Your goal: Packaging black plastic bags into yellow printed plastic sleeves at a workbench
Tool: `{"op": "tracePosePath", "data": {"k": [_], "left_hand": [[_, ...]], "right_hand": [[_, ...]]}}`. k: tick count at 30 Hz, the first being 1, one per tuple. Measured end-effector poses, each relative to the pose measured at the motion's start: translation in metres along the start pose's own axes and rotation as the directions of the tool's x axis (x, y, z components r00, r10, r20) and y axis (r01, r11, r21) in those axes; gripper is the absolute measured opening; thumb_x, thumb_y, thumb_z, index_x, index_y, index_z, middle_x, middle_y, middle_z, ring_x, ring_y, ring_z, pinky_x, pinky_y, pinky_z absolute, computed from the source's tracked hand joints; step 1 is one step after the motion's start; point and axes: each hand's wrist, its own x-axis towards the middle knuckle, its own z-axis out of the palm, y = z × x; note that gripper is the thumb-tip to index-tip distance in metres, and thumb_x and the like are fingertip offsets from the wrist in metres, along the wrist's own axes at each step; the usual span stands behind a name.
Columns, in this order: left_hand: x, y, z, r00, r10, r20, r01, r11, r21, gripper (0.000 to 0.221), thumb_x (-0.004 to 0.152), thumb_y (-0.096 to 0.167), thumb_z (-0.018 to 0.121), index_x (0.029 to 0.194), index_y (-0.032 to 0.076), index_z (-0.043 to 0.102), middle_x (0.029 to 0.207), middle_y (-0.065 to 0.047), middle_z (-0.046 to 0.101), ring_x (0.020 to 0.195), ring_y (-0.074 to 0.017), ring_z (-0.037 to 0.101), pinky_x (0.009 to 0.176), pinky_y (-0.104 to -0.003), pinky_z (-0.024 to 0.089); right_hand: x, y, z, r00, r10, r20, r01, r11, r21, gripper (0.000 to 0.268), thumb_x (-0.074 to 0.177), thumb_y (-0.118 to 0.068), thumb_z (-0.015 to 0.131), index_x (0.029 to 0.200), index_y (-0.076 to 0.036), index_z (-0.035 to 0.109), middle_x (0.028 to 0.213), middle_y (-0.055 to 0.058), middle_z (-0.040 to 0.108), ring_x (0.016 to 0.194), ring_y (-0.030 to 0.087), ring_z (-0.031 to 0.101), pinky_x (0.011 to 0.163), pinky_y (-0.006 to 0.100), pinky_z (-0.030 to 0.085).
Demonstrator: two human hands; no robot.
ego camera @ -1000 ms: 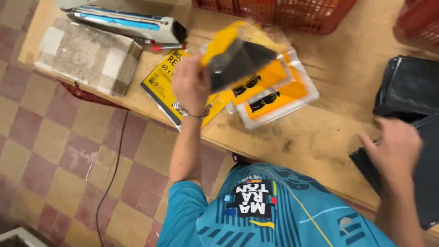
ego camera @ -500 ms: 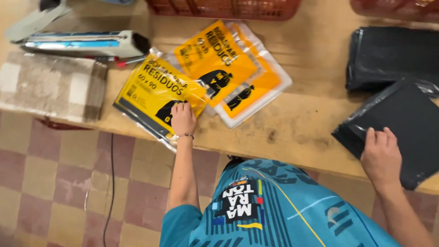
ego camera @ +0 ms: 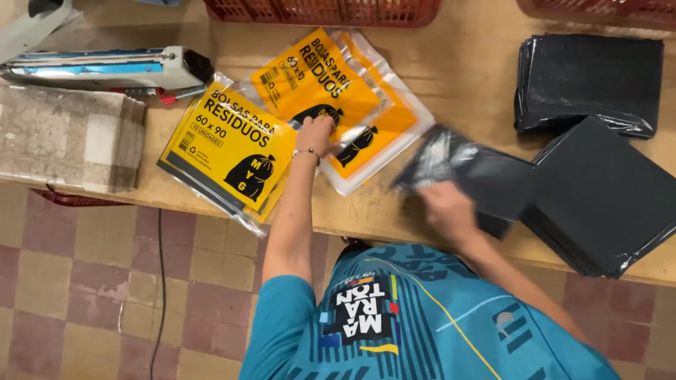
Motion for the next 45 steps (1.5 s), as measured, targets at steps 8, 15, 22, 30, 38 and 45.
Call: {"op": "tracePosePath", "data": {"k": [8, 15, 22, 30, 38, 45], "left_hand": [[0.029, -0.014, 0.026, 0.999, -0.033, 0.011, 0.034, 0.993, -0.111, 0.011, 0.090, 0.035, 0.072, 0.095, 0.025, 0.075, 0.094, -0.003, 0.072, 0.096, -0.0294, 0.068, 0.087, -0.042, 0.059], [0.003, 0.053, -0.035, 0.998, -0.002, -0.061, -0.013, 0.970, -0.242, 0.013, 0.098, 0.030, 0.064, 0.100, 0.022, 0.075, 0.096, -0.003, 0.074, 0.097, -0.0252, 0.071, 0.087, -0.039, 0.058], [-0.009, 0.088, -0.042, 0.972, -0.129, -0.194, 0.046, 0.923, -0.382, 0.005, 0.087, 0.024, 0.067, 0.087, 0.021, 0.070, 0.083, -0.003, 0.069, 0.087, -0.0266, 0.069, 0.083, -0.042, 0.059], [-0.049, 0.122, -0.089, 0.831, 0.110, -0.546, -0.242, 0.955, -0.175, 0.004, 0.092, 0.018, 0.063, 0.091, 0.021, 0.066, 0.084, 0.000, 0.062, 0.088, -0.0206, 0.065, 0.083, -0.033, 0.056], [-0.025, 0.107, 0.033, 0.934, -0.112, -0.338, 0.013, 0.959, -0.281, 0.007, 0.089, 0.018, 0.057, 0.090, 0.014, 0.061, 0.088, -0.007, 0.063, 0.085, -0.0310, 0.058, 0.074, -0.044, 0.052], [-0.033, 0.136, 0.003, 0.848, -0.237, -0.474, 0.205, 0.971, -0.119, 0.024, 0.081, 0.035, 0.063, 0.089, 0.015, 0.052, 0.086, -0.004, 0.053, 0.088, -0.0278, 0.058, 0.065, -0.046, 0.061]], "right_hand": [[0.035, 0.037, -0.003, 0.847, 0.162, 0.507, -0.205, 0.978, 0.031, 0.048, 0.081, -0.036, 0.078, 0.123, -0.016, 0.067, 0.120, 0.007, 0.064, 0.116, 0.030, 0.061, 0.090, 0.044, 0.055], [0.044, 0.087, 0.009, 0.694, 0.474, 0.542, -0.429, 0.877, -0.217, 0.089, 0.064, -0.047, 0.092, 0.131, -0.002, 0.054, 0.122, 0.020, 0.057, 0.117, 0.042, 0.056, 0.098, 0.053, 0.048], [0.062, 0.101, 0.000, 0.479, 0.485, 0.731, -0.402, 0.862, -0.308, 0.079, 0.064, -0.073, 0.081, 0.108, -0.008, 0.076, 0.114, 0.014, 0.072, 0.114, 0.035, 0.064, 0.096, 0.048, 0.048], [0.073, 0.084, -0.054, 0.415, 0.220, 0.883, -0.581, 0.811, 0.071, 0.048, 0.100, -0.030, 0.057, 0.132, 0.007, 0.060, 0.119, 0.037, 0.068, 0.116, 0.055, 0.062, 0.101, 0.062, 0.047], [0.035, 0.128, -0.090, 0.648, 0.400, 0.648, -0.742, 0.524, 0.418, 0.032, 0.099, -0.020, 0.064, 0.124, -0.001, 0.067, 0.112, 0.017, 0.068, 0.107, 0.025, 0.062, 0.093, 0.042, 0.049], [0.013, 0.123, -0.030, 0.570, 0.540, 0.620, -0.749, 0.031, 0.662, 0.007, 0.106, -0.014, 0.065, 0.103, -0.009, 0.063, 0.078, 0.008, 0.068, 0.065, 0.013, 0.068, 0.055, 0.031, 0.058]]}}
